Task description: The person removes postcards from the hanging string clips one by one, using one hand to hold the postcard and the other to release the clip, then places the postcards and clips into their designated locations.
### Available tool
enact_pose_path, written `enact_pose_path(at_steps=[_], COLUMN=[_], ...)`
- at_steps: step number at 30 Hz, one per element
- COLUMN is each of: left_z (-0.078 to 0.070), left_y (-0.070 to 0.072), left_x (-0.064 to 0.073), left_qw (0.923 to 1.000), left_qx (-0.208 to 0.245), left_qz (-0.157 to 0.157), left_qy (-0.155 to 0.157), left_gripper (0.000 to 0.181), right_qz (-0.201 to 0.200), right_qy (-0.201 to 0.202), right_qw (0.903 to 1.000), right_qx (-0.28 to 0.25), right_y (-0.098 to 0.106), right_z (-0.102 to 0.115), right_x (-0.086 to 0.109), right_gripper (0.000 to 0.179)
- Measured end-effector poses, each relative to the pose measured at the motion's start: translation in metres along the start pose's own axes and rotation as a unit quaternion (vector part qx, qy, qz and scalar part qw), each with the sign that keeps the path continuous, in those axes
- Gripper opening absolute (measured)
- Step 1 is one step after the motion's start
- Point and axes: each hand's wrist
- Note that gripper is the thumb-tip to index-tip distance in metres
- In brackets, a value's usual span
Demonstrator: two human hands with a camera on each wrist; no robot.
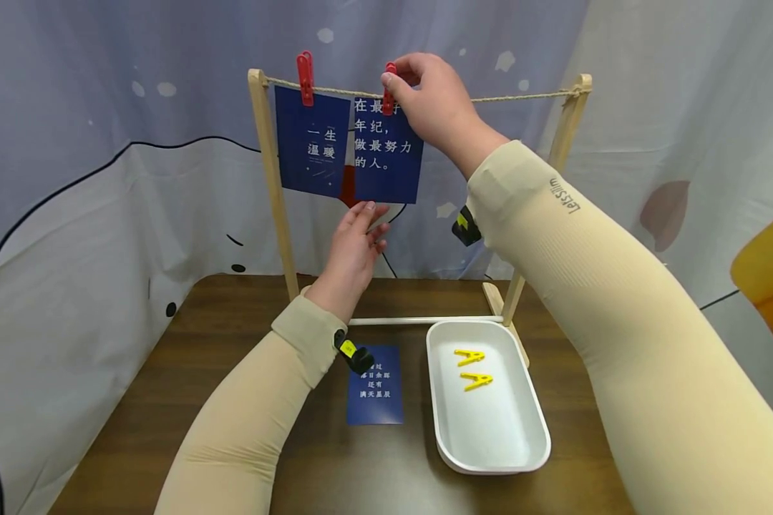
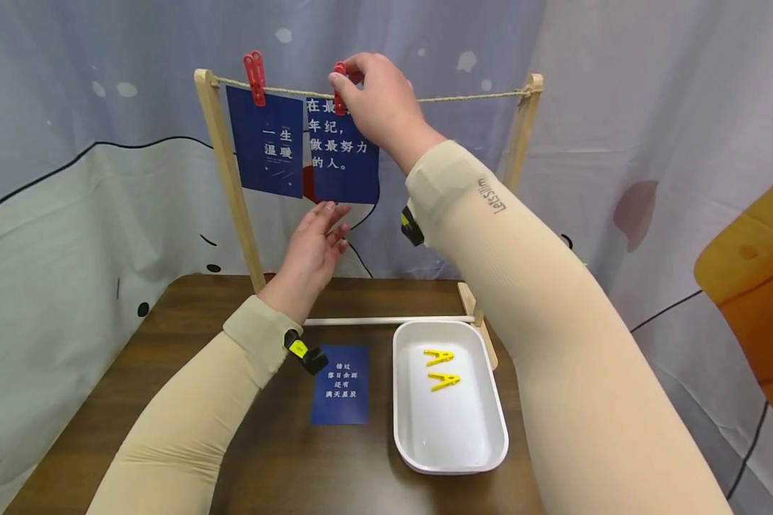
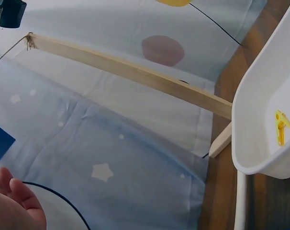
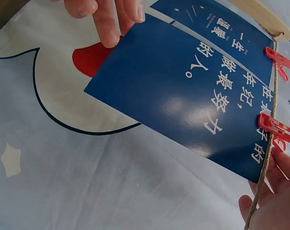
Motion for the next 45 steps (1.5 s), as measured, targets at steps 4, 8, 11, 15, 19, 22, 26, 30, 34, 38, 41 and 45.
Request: enact_pose_path(at_steps=[4,8,11,15,19,22,26,30,34,38,41,45], left_z=[-0.001,-0.001,0.0,0.001,0.001,0.001,0.002,0.002,0.004,0.007,0.01,0.016], left_y=[-0.002,-0.004,-0.006,-0.008,-0.009,-0.009,-0.008,-0.009,-0.01,-0.01,-0.008,-0.003], left_x=[-0.001,0.0,0.0,0.0,0.001,0.002,0.003,0.004,0.005,0.01,0.016,0.024], left_qw=[0.9998,0.9995,0.9994,0.9993,0.9995,0.9996,0.9997,0.9997,0.9996,0.9998,1.0,0.9998], left_qx=[0.011,0.019,0.022,0.017,0.011,0.01,0.005,0.01,0.017,0.012,0.001,-0.017], left_qz=[-0.011,-0.019,-0.021,-0.02,-0.02,-0.018,-0.016,-0.016,-0.017,-0.011,-0.009,-0.013], left_qy=[-0.012,-0.018,-0.019,-0.025,-0.023,-0.019,-0.016,-0.014,-0.014,-0.007,-0.002,0.001], left_gripper=[0.015,0.012,0.011,0.012,0.012,0.012,0.013,0.014,0.013,0.012,0.011,0.012], right_qz=[0.006,0.015,0.023,0.03,0.027,0.026,0.014,-0.01,-0.027,-0.039,-0.05,-0.062], right_qy=[-0.003,-0.012,-0.023,-0.034,-0.03,-0.029,-0.029,-0.023,-0.02,-0.013,0.005,0.039], right_qw=[0.9997,0.9983,0.9962,0.9911,0.9873,0.9803,0.9675,0.9553,0.9371,0.9276,0.9307,0.9357], right_qx=[-0.025,-0.055,-0.082,-0.125,-0.154,-0.193,-0.251,-0.294,-0.348,-0.371,-0.362,-0.345], right_y=[0.0,0.002,0.004,0.005,0.006,0.007,0.009,0.011,0.013,0.013,0.01,0.006], right_z=[0.001,0.003,0.003,0.002,0.002,0.002,0.001,0.0,0.0,-0.001,-0.003,-0.005], right_x=[-0.001,-0.003,-0.005,-0.005,-0.003,-0.001,0.0,0.0,0.0,0.002,0.004,0.013], right_gripper=[0.046,0.042,0.039,0.035,0.029,0.023,0.018,0.014,0.009,0.008,0.014,0.022])
Point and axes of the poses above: each hand's wrist, its own x-axis away from the middle knuckle, its own y-axis out of the back of the hand, z = x × y, and after that the axes turned 14 degrees about -y, right-handed
